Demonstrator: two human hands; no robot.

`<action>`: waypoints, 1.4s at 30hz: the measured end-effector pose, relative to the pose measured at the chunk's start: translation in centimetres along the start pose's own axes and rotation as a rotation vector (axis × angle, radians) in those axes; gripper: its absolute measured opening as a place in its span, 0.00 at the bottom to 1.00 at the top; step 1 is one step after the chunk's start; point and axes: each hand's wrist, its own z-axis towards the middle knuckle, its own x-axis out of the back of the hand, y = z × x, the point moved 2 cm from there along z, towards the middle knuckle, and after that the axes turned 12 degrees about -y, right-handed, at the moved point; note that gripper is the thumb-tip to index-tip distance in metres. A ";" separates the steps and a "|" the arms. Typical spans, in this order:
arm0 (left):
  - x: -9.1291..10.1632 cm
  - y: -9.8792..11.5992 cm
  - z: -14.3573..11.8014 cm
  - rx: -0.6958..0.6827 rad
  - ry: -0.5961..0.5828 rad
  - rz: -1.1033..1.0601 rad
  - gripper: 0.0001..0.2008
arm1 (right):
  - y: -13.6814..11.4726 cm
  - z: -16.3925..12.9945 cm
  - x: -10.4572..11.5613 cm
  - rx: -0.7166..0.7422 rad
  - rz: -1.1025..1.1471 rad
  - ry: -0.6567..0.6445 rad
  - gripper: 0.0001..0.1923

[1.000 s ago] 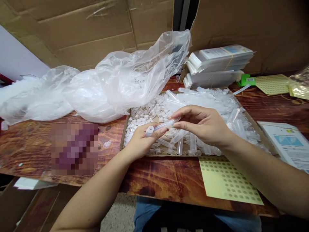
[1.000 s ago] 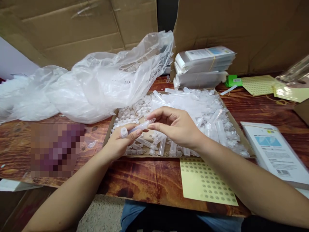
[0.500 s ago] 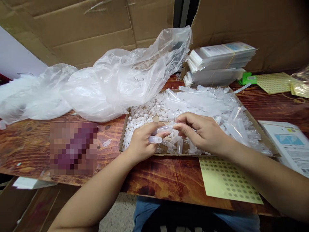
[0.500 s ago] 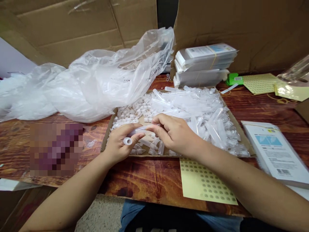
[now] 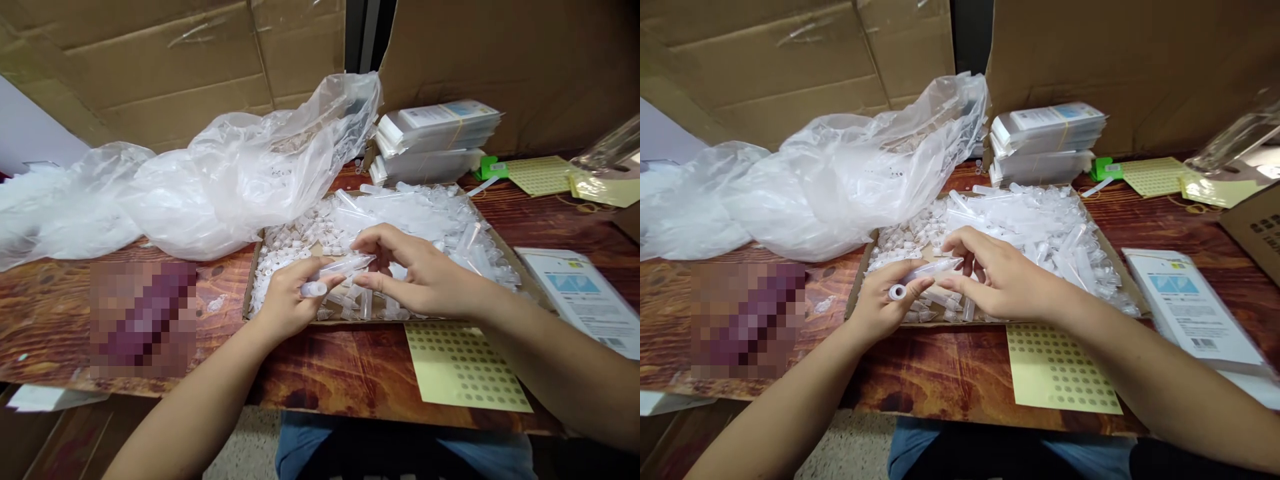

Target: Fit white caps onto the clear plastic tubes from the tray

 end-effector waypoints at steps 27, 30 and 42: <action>0.5 0.6 0.1 -0.121 0.017 0.156 0.13 | 0.5 0.7 -1.4 -0.022 0.085 -0.113 0.14; 0.4 0.5 0.1 -0.161 0.033 0.219 0.12 | 0.3 0.6 -1.8 0.124 -0.015 -0.068 0.12; -0.8 2.0 -0.4 -0.559 0.289 0.765 0.05 | -0.2 0.0 0.0 -0.185 0.436 -0.330 0.26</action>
